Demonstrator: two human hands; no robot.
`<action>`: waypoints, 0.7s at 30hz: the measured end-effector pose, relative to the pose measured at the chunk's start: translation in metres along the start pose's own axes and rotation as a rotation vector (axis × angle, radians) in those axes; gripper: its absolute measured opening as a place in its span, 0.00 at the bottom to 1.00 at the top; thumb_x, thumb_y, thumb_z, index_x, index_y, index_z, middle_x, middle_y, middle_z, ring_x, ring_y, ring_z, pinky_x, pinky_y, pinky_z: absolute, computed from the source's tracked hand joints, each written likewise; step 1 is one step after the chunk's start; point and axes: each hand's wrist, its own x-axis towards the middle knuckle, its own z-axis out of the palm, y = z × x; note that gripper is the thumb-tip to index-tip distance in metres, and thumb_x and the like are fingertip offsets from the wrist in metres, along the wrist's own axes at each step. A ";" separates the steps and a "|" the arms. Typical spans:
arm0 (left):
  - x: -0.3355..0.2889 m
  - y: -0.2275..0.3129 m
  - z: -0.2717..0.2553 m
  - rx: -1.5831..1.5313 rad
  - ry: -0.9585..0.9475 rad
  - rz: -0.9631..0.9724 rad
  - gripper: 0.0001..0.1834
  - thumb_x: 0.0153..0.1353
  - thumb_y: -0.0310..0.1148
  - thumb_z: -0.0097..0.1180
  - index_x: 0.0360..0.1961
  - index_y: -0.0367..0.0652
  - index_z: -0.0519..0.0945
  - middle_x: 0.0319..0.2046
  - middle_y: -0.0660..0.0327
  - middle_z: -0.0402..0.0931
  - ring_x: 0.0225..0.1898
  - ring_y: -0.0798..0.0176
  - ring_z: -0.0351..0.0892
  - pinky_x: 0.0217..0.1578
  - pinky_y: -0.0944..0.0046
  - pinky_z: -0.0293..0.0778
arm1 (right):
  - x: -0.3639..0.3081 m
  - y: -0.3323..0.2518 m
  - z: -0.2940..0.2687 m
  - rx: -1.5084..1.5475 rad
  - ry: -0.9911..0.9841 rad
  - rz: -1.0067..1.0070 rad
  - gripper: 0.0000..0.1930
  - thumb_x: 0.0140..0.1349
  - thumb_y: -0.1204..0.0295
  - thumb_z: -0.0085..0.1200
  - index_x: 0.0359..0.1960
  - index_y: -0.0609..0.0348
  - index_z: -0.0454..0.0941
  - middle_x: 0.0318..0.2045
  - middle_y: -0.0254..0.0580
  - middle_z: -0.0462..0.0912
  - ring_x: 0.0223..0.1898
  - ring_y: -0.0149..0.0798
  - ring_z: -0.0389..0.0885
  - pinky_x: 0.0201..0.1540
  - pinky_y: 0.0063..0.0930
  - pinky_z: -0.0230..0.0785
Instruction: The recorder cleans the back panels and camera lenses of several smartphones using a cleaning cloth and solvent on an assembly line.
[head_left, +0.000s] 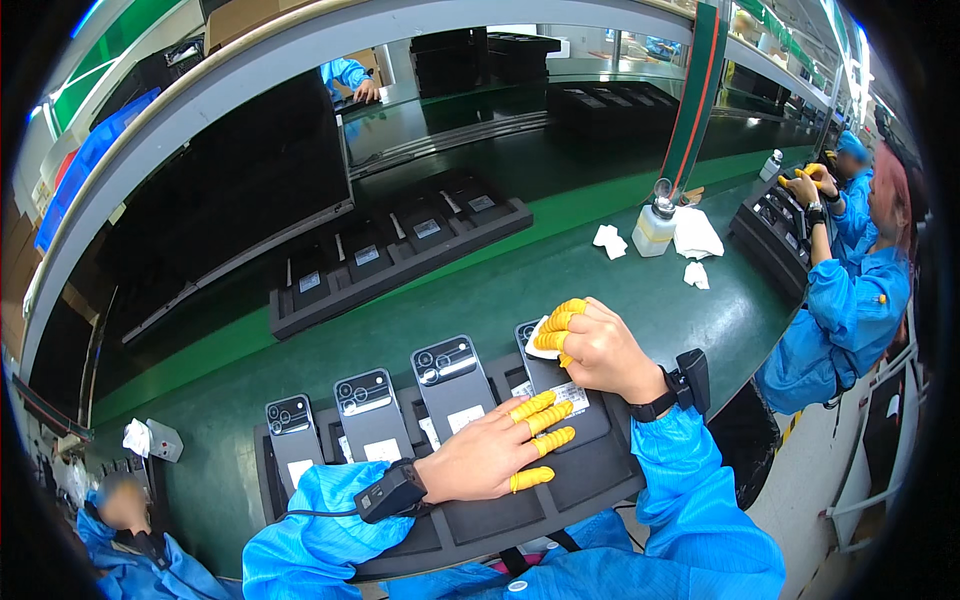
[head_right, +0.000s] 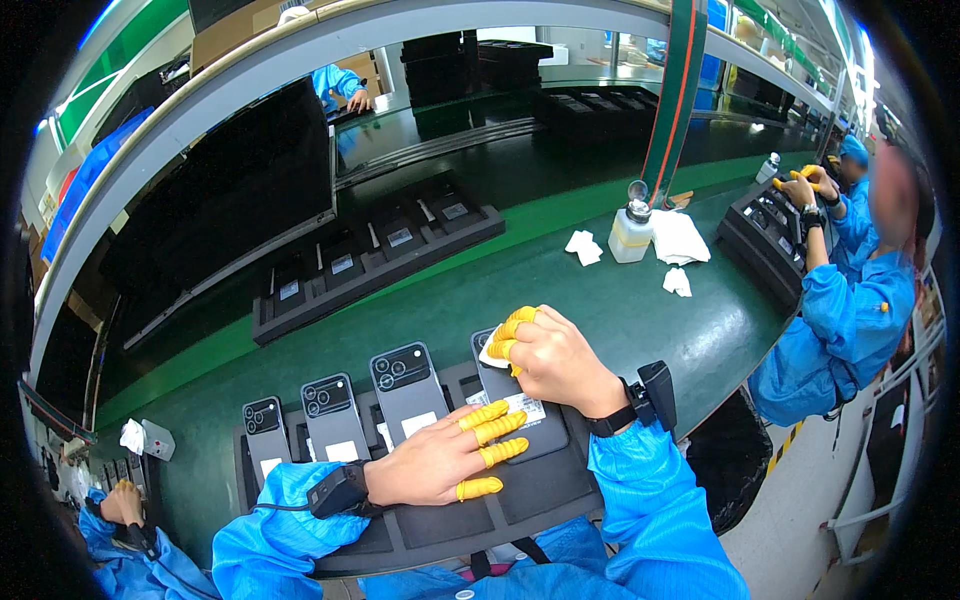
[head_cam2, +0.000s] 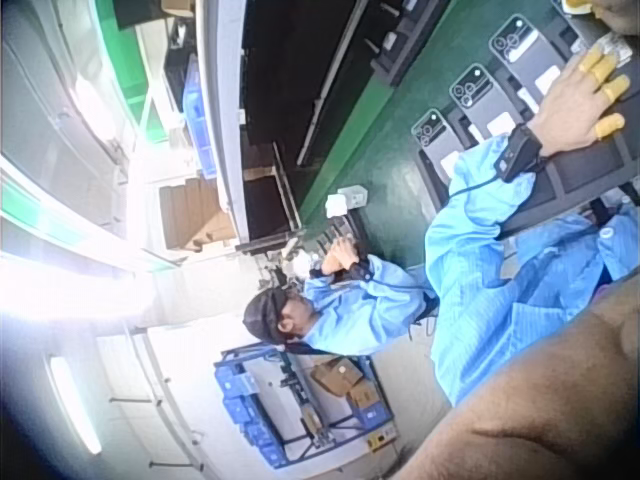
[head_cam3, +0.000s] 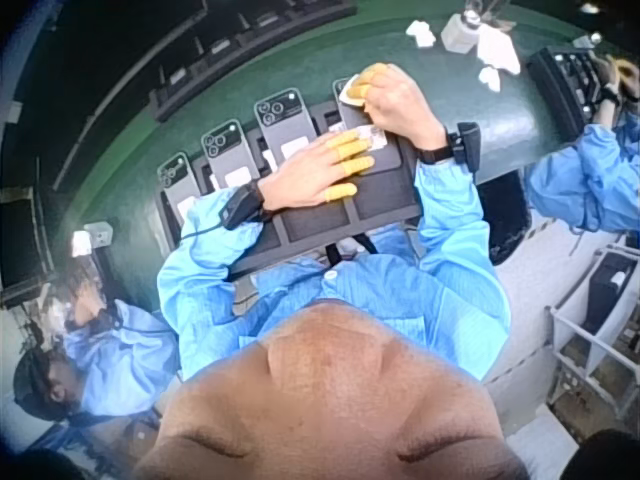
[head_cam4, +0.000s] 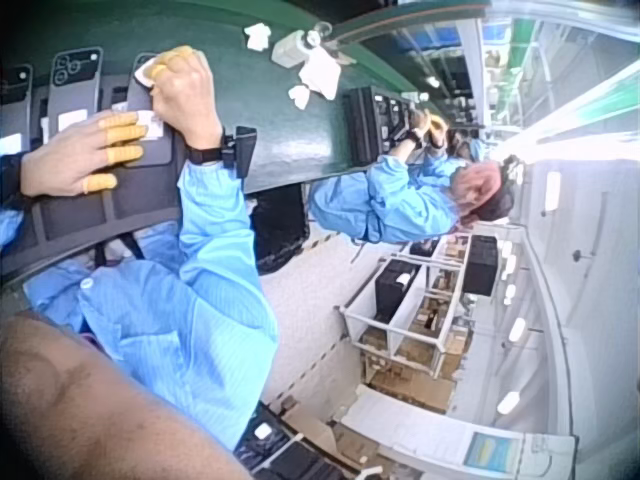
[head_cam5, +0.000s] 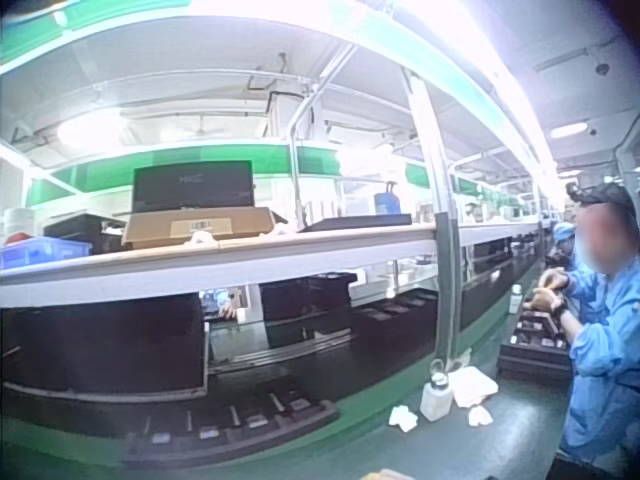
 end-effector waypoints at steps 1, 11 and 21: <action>-0.001 0.000 0.000 0.003 0.001 0.000 0.30 0.73 0.52 0.45 0.68 0.45 0.68 0.69 0.45 0.61 0.73 0.44 0.56 0.73 0.44 0.49 | 0.001 -0.001 -0.001 0.003 -0.006 0.000 0.06 0.39 0.80 0.60 0.23 0.63 0.82 0.28 0.43 0.81 0.38 0.46 0.79 0.49 0.38 0.73; 0.000 0.001 -0.001 0.001 0.001 0.000 0.30 0.72 0.52 0.46 0.68 0.45 0.68 0.69 0.45 0.61 0.73 0.44 0.56 0.73 0.44 0.50 | 0.001 -0.001 -0.001 0.010 0.010 -0.008 0.06 0.39 0.80 0.60 0.23 0.63 0.82 0.29 0.42 0.81 0.37 0.46 0.79 0.49 0.38 0.73; 0.001 0.000 0.001 -0.004 0.022 0.002 0.30 0.71 0.50 0.49 0.67 0.43 0.69 0.69 0.46 0.62 0.73 0.45 0.56 0.73 0.44 0.51 | 0.000 0.001 0.001 0.008 -0.002 0.000 0.06 0.39 0.80 0.61 0.23 0.62 0.82 0.28 0.42 0.80 0.36 0.45 0.78 0.48 0.37 0.73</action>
